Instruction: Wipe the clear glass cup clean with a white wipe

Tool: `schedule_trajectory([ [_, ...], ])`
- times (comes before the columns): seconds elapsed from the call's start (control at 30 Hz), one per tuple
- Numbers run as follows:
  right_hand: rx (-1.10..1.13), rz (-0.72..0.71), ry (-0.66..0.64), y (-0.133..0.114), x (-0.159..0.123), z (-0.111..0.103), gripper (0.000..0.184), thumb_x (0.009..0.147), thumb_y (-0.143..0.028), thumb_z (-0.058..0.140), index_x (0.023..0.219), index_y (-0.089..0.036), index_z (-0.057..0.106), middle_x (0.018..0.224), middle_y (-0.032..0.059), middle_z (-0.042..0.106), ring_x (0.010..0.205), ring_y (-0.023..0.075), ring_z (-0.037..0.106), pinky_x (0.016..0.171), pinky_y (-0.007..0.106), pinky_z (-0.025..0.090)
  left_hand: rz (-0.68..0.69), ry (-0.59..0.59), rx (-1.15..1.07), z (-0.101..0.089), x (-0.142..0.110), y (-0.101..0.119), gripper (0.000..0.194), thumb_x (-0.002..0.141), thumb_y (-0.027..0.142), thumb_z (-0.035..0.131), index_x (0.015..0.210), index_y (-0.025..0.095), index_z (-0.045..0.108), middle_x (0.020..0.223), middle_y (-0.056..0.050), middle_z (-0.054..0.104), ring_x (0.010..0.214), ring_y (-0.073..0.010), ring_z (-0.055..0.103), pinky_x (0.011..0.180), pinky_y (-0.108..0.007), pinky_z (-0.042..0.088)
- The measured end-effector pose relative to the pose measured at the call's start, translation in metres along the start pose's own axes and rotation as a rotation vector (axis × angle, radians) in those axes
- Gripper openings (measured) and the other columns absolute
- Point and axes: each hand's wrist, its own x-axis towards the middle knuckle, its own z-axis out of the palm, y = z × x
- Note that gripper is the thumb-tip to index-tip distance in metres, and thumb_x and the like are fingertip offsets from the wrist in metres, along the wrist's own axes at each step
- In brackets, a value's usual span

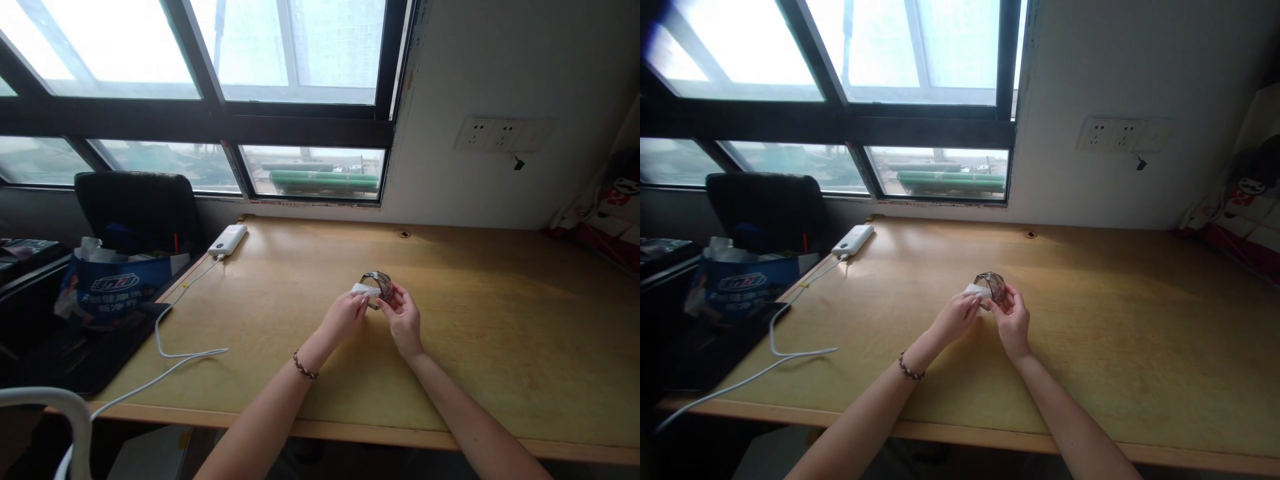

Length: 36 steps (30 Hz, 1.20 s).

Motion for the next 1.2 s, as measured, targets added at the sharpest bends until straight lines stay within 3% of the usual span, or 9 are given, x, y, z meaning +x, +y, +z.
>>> schedule_trajectory([
  [0.2,-0.004,0.015,-0.068,-0.008,-0.002,0.001,0.050,0.063,-0.029,0.069,0.106,-0.014,0.050,0.104,0.0120,0.062,0.095,0.0239,0.060,0.088,0.044,0.045,0.111,0.107,0.427,-0.007,-0.001,-0.009,0.030,0.087,0.029,0.035,0.108,0.019,0.052,0.092,-0.012,0.061,0.084,-0.0198,0.058,0.071,-0.031,0.047],
  [0.37,-0.033,0.029,-0.142,-0.014,-0.005,0.000,0.048,0.061,-0.028,0.070,0.104,-0.015,0.052,0.103,0.0106,0.063,0.093,0.0239,0.061,0.085,0.042,0.048,0.174,0.139,0.443,-0.008,-0.003,-0.010,0.026,0.086,0.030,0.035,0.096,0.019,0.056,0.088,-0.011,0.061,0.081,-0.0190,0.058,0.070,-0.030,0.046],
  [0.5,-0.032,0.017,-0.126,-0.014,-0.005,-0.001,0.047,0.062,-0.026,0.070,0.104,-0.015,0.052,0.101,0.0103,0.064,0.092,0.0234,0.061,0.083,0.040,0.049,0.096,0.109,0.402,-0.006,-0.003,-0.005,0.027,0.087,0.031,0.035,0.085,0.018,0.058,0.072,-0.008,0.060,0.066,-0.0164,0.057,0.061,-0.026,0.044],
  [0.6,-0.024,-0.005,-0.070,-0.014,-0.004,-0.002,0.048,0.062,-0.026,0.070,0.105,-0.014,0.051,0.100,0.0107,0.064,0.091,0.0232,0.061,0.084,0.040,0.048,0.035,0.095,0.299,-0.002,-0.003,0.001,0.031,0.087,0.033,0.033,0.088,0.017,0.059,0.077,-0.009,0.062,0.067,-0.0162,0.058,0.062,-0.026,0.043],
  [0.77,-0.030,-0.026,-0.056,-0.014,-0.002,-0.003,0.049,0.064,-0.028,0.069,0.108,-0.014,0.051,0.103,0.0111,0.063,0.093,0.0232,0.060,0.086,0.041,0.047,-0.145,-0.067,-0.151,0.004,-0.004,0.009,0.051,0.086,0.044,0.028,0.057,0.015,0.058,0.053,-0.005,0.058,0.055,-0.0142,0.057,0.063,-0.027,0.045],
  [0.9,-0.052,-0.038,-0.056,-0.014,-0.002,-0.003,0.049,0.065,-0.028,0.068,0.109,-0.014,0.050,0.104,0.0114,0.062,0.092,0.0232,0.061,0.084,0.040,0.048,-0.393,-0.254,-0.755,0.001,-0.001,0.016,0.049,0.081,0.053,0.034,0.075,0.010,0.057,0.052,-0.006,0.059,0.048,-0.0172,0.059,0.054,-0.031,0.047],
  [1.0,-0.077,-0.045,-0.056,-0.014,-0.002,-0.003,0.050,0.066,-0.030,0.067,0.110,-0.014,0.050,0.103,0.0121,0.062,0.091,0.0236,0.061,0.083,0.040,0.048,-0.467,-0.331,-1.058,-0.002,0.000,0.020,0.049,0.077,0.054,0.042,0.087,0.008,0.054,0.059,-0.010,0.062,0.053,-0.0199,0.061,0.056,-0.034,0.049],
  [1.1,-0.090,-0.037,-0.043,-0.014,-0.001,-0.004,0.051,0.066,-0.031,0.067,0.110,-0.012,0.049,0.104,0.0135,0.062,0.093,0.0244,0.060,0.084,0.041,0.047,-0.504,-0.370,-1.078,0.000,0.000,0.021,0.049,0.079,0.055,0.035,0.089,0.010,0.053,0.065,-0.011,0.063,0.057,-0.0201,0.062,0.058,-0.035,0.049],
  [1.2,-0.072,-0.033,-0.044,-0.013,0.000,-0.004,0.050,0.067,-0.030,0.067,0.110,-0.013,0.049,0.107,0.0137,0.061,0.095,0.0244,0.059,0.085,0.041,0.047,-0.441,-0.300,-0.697,0.001,-0.001,0.018,0.051,0.081,0.054,0.029,0.082,0.011,0.057,0.063,-0.011,0.062,0.058,-0.0197,0.061,0.059,-0.033,0.048],
])
